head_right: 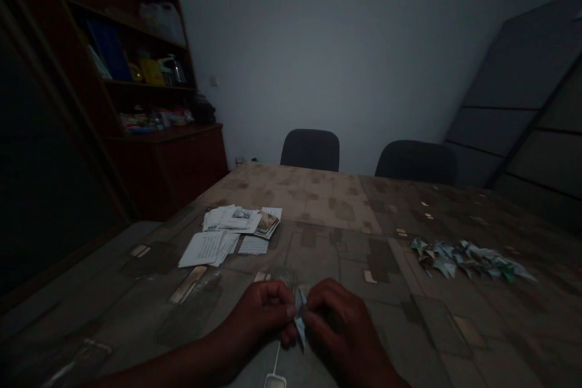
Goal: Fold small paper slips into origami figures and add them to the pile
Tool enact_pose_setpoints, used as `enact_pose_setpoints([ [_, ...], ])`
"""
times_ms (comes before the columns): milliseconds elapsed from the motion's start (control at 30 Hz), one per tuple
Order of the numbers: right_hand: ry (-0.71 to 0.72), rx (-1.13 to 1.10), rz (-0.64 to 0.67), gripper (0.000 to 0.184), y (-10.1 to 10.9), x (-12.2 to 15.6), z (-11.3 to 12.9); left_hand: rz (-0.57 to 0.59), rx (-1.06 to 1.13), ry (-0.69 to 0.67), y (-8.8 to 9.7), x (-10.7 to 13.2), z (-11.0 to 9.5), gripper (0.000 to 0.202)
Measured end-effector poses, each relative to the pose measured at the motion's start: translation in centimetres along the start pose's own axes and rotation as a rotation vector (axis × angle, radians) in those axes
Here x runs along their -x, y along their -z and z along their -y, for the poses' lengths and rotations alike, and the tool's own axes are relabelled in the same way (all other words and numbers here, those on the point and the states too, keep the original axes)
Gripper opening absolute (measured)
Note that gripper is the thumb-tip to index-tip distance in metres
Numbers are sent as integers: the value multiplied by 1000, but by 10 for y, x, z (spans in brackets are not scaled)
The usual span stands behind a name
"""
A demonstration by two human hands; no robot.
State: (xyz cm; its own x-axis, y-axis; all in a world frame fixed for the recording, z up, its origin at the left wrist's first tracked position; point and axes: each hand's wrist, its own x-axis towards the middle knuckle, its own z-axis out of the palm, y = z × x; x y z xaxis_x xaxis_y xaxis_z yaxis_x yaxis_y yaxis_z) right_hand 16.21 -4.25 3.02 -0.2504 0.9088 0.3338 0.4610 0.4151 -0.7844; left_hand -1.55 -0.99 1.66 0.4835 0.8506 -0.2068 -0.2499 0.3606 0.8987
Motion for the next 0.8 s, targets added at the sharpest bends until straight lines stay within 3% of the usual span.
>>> enact_pose_setpoints([
  [233, -273, -136, -43, 16, -12, 2, -2, -25, -30, -11, -4, 1, 0, 30],
  [533, -325, -223, -54, 19, -12, -1, 2, -48, 10, -17, -1, -3, 9, 37],
  [800, -416, -422, -102, 19, -14, 2, 4, -47, 24, 0, -3, 0, 2, 32],
])
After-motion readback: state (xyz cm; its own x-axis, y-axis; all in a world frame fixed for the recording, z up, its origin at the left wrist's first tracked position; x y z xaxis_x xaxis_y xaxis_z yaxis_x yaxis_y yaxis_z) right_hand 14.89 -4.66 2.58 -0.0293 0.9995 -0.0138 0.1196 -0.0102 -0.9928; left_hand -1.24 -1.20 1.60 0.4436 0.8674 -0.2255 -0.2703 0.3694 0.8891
